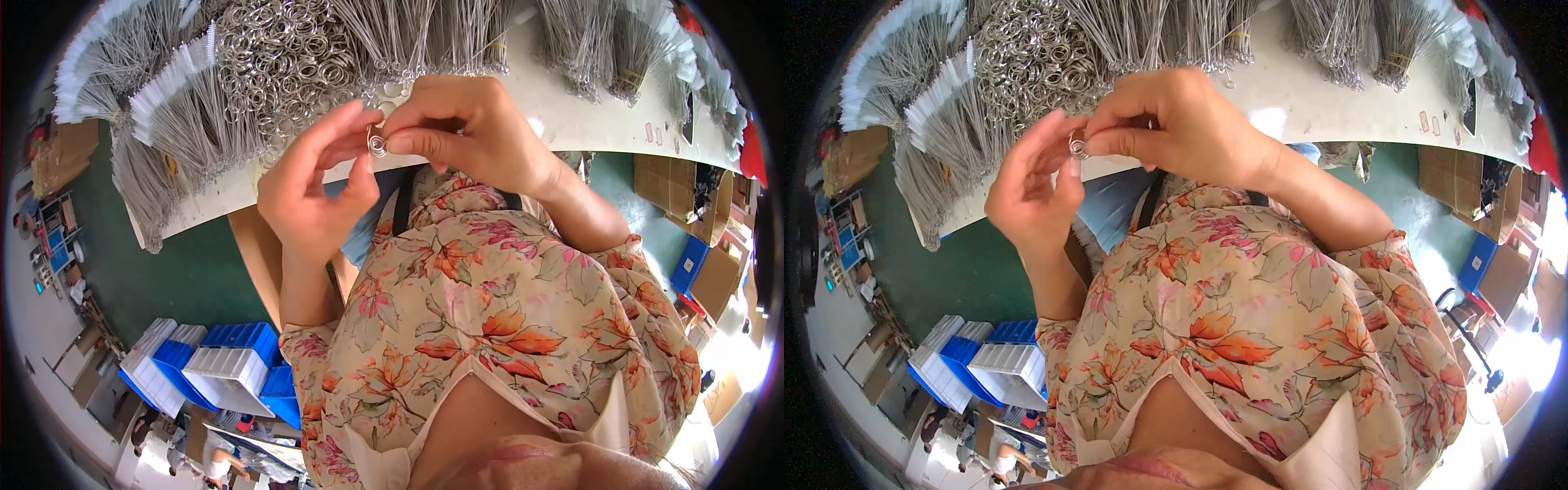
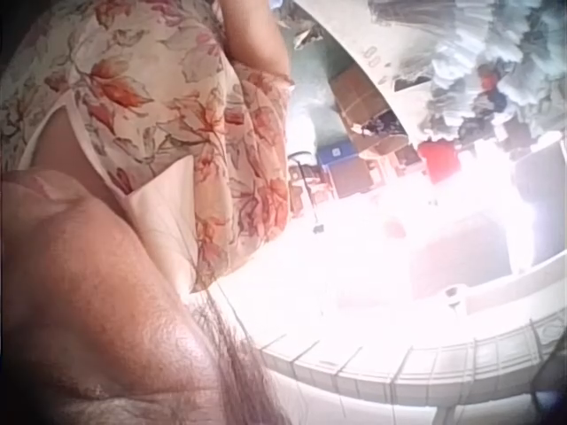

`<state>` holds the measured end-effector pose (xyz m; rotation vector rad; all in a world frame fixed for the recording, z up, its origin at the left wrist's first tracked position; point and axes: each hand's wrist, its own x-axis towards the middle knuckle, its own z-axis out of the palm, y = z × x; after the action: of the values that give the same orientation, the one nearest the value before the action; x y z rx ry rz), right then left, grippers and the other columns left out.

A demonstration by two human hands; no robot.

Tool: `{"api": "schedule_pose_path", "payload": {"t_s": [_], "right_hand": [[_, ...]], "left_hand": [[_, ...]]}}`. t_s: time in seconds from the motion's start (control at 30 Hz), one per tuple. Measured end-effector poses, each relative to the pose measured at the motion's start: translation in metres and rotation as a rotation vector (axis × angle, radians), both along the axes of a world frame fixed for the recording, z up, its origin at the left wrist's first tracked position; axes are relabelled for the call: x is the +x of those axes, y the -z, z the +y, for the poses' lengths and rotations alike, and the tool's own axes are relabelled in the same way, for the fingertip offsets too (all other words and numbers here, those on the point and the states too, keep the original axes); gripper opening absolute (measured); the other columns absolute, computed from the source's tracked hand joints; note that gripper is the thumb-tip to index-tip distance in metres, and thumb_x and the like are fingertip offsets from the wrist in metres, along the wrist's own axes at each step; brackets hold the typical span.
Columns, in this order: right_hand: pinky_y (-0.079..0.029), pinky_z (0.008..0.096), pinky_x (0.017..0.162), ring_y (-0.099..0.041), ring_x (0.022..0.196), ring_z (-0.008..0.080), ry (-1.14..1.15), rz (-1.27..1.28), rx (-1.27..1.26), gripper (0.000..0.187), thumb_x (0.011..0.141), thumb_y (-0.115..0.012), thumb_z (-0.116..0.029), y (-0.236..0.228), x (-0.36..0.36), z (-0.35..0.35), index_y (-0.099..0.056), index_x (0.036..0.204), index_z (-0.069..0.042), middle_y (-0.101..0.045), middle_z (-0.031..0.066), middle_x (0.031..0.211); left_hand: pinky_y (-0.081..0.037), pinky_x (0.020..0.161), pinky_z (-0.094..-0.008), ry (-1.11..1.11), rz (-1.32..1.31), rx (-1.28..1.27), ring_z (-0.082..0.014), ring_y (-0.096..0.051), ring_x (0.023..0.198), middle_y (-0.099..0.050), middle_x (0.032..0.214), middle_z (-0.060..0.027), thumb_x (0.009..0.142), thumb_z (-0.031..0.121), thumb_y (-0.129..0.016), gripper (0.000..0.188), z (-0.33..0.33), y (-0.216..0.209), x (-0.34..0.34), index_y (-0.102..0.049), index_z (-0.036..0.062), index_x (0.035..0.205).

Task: Attach metal rings to the handle loop of small white cleaning brushes.

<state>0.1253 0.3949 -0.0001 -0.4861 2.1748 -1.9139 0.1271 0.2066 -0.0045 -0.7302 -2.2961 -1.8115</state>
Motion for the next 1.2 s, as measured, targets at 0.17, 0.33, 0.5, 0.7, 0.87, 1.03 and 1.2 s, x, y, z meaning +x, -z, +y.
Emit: {"api": "schedule_pose_path", "payload": {"t_s": [0.17, 0.33, 0.5, 0.7, 0.87, 1.03, 1.2], "right_hand": [[-0.041, 0.0212, 0.049, -0.049, 0.051, 0.0059, 0.1, 0.49, 0.173, 0.012, 0.083, -0.062, -0.013, 0.003, 0.001, 0.0, -0.064, 0.085, -0.001, -0.058, 0.0013, 0.069], [-0.04, 0.021, 0.048, -0.049, 0.052, 0.0054, -0.146, -0.44, -0.222, 0.012, 0.085, -0.059, -0.011, 0.0, -0.002, 0.006, -0.063, 0.089, 0.0, -0.058, 0.0016, 0.071], [-0.039, 0.0195, 0.047, -0.048, 0.052, 0.0043, 0.055, -0.259, -0.255, 0.014, 0.087, -0.058, -0.013, 0.003, 0.01, -0.008, -0.062, 0.09, 0.0, -0.059, 0.0017, 0.072], [-0.042, 0.0195, 0.05, -0.049, 0.055, 0.0042, 0.153, -0.239, -0.167, 0.013, 0.087, -0.058, -0.013, -0.006, 0.01, -0.009, -0.062, 0.092, -0.001, -0.06, 0.0013, 0.072], [-0.047, 0.0224, 0.059, -0.055, 0.064, 0.0065, 0.213, -0.093, -0.078, 0.012, 0.085, -0.059, -0.011, -0.005, 0.012, -0.011, -0.061, 0.092, -0.001, -0.063, 0.0046, 0.075], [-0.049, 0.0267, 0.063, -0.062, 0.072, 0.0156, 0.192, 0.113, 0.007, 0.012, 0.082, -0.062, -0.009, 0.004, 0.007, -0.008, -0.063, 0.091, -0.002, -0.064, 0.0078, 0.079], [-0.049, 0.0302, 0.06, -0.06, 0.067, 0.0225, 0.187, 0.318, 0.082, 0.011, 0.08, -0.062, -0.008, 0.016, 0.002, -0.011, -0.063, 0.09, -0.004, -0.061, 0.0089, 0.075]], "left_hand": [[-0.053, 0.075, -0.0273, 0.056, -0.284, 0.269, -0.0203, -0.065, 0.083, -0.063, 0.096, -0.0186, 0.072, -0.01, -0.058, 0.037, 0.001, 0.006, -0.005, -0.054, -0.0092, 0.109], [-0.052, 0.079, -0.0288, 0.058, -0.094, 0.099, -0.0203, -0.063, 0.088, -0.062, 0.099, -0.0194, 0.073, -0.012, -0.056, 0.038, 0.001, 0.002, -0.007, -0.053, -0.0094, 0.111], [-0.052, 0.08, -0.0297, 0.092, -0.252, 0.243, -0.0209, -0.063, 0.088, -0.062, 0.099, -0.0197, 0.073, -0.013, -0.056, 0.037, 0.001, -0.002, -0.015, -0.054, -0.0093, 0.109], [-0.052, 0.079, -0.0296, 0.093, -0.266, 0.226, -0.0208, -0.064, 0.087, -0.062, 0.098, -0.0191, 0.073, -0.013, -0.056, 0.036, 0.002, -0.001, -0.013, -0.054, -0.0094, 0.108], [-0.052, 0.077, -0.0281, 0.086, -0.205, 0.164, -0.0196, -0.064, 0.085, -0.063, 0.097, -0.0178, 0.072, -0.012, -0.057, 0.036, 0.003, 0.001, -0.014, -0.055, -0.0093, 0.108], [-0.052, 0.077, -0.0274, 0.089, -0.242, 0.174, -0.019, -0.064, 0.086, -0.063, 0.097, -0.0169, 0.073, -0.011, -0.056, 0.035, 0.002, 0.002, -0.015, -0.055, -0.0089, 0.108], [-0.051, 0.077, -0.0268, 0.092, -0.317, 0.166, -0.0182, -0.063, 0.087, -0.063, 0.098, -0.0161, 0.075, -0.01, -0.055, 0.034, -0.002, 0.006, -0.024, -0.054, -0.0094, 0.109]]}}
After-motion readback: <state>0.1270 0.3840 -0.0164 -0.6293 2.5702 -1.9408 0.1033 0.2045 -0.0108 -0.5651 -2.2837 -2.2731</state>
